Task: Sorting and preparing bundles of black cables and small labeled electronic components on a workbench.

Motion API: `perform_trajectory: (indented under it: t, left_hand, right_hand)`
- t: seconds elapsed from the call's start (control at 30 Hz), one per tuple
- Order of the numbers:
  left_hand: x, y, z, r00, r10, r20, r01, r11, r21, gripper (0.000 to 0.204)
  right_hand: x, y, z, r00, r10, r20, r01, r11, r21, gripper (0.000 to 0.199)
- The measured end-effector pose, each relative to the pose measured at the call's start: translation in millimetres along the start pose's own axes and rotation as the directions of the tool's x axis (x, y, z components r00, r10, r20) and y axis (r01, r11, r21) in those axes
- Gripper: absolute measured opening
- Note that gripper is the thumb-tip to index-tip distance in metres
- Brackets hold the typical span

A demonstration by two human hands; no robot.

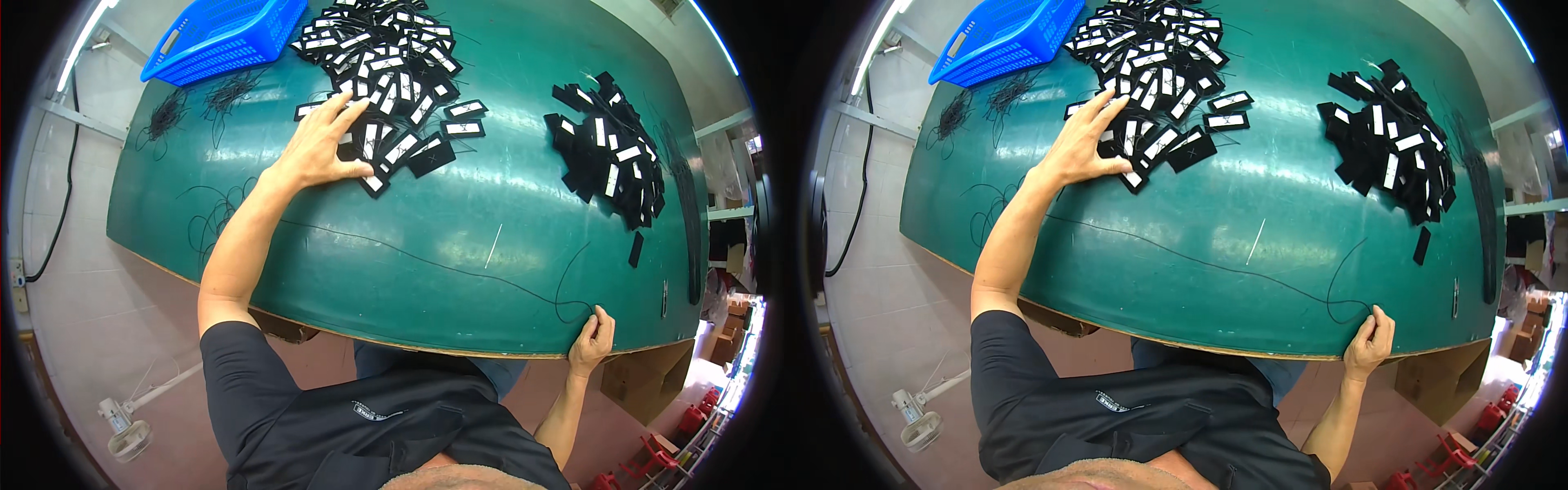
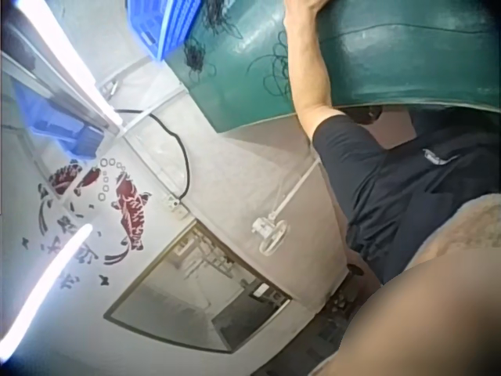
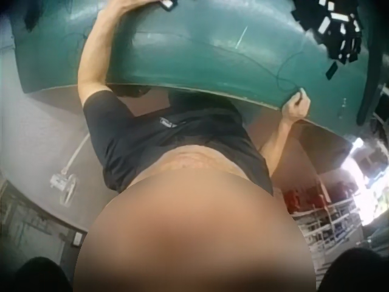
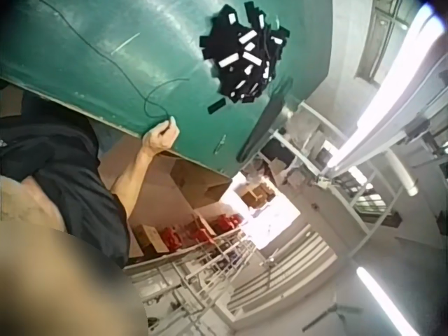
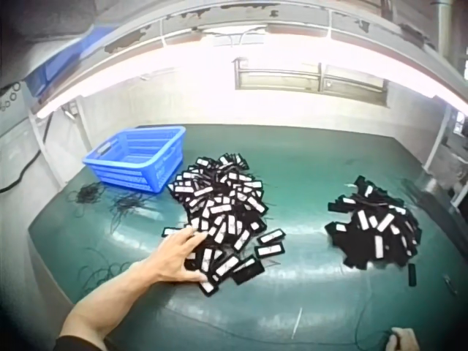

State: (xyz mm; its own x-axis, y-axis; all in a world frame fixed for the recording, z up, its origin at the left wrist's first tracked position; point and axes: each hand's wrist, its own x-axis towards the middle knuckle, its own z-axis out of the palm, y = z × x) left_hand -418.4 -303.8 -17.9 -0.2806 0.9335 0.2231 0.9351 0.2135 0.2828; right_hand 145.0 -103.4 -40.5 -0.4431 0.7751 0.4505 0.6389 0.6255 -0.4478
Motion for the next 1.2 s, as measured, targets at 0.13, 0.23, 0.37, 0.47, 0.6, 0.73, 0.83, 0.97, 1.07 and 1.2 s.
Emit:
perform_trajectory:
  t: [0.13, 0.23, 0.37, 0.47, 0.6, 0.73, 0.83, 0.97, 1.07, 1.2]
  left_hand:
    - [23.7, -13.4, 1.6, 0.997, -0.024, -0.066, 0.025, 1.000, 0.013, 0.108]
    - [41.0, -20.5, 4.4, 0.994, -0.049, -0.100, 0.050, 0.999, 0.007, 0.107]
    - [55.6, -30.0, 10.6, 0.981, -0.065, -0.183, 0.072, 0.997, 0.033, 0.105]
    - [61.6, -37.9, 10.3, 0.960, -0.012, -0.280, 0.045, 0.993, 0.112, 0.102]
    - [69.1, -41.0, 11.4, 0.907, 0.147, -0.395, -0.012, 0.946, 0.323, 0.095]
    - [69.3, -21.0, 2.3, 0.839, 0.220, -0.497, -0.018, 0.925, 0.379, 0.085]
    - [54.9, 26.1, 0.5, 0.815, 0.153, -0.560, -0.004, 0.966, 0.258, 0.068]
    - [17.6, 104.4, 10.6, 0.958, 0.092, -0.271, -0.145, 0.973, -0.182, 0.047]
    - [-2.3, 177.2, 27.2, 0.999, 0.029, 0.017, -0.023, 0.958, -0.285, 0.032]
    - [-18.4, 236.3, 50.6, 0.997, 0.071, 0.007, -0.068, 0.972, -0.226, 0.027]
  right_hand:
    - [0.2, 0.9, 1.7, 1.000, 0.007, 0.001, -0.007, 1.000, 0.011, 0.016]
    - [0.2, -1.2, 1.1, 1.000, 0.011, -0.003, -0.011, 1.000, 0.018, 0.016]
    - [-0.1, 0.2, 0.4, 1.000, -0.006, -0.011, 0.007, 0.999, 0.032, 0.016]
    - [0.8, 1.7, 1.1, 1.000, -0.017, -0.014, 0.017, 0.999, 0.037, 0.016]
    - [-1.9, 6.1, -0.3, 1.000, -0.018, -0.019, 0.019, 1.000, 0.021, 0.016]
    - [-0.9, 5.7, 0.5, 0.999, -0.031, -0.041, 0.033, 0.999, 0.042, 0.016]
    - [2.3, 0.0, -2.4, 0.999, -0.032, -0.038, 0.034, 0.998, 0.057, 0.017]
    - [5.0, 5.8, -0.5, 0.994, -0.089, -0.061, 0.095, 0.990, 0.108, 0.017]
    - [1.5, 12.0, -7.6, 0.998, 0.065, -0.013, -0.061, 0.976, 0.207, 0.016]
    - [8.6, 11.9, -13.9, 0.996, 0.088, -0.021, -0.076, 0.938, 0.337, 0.015]
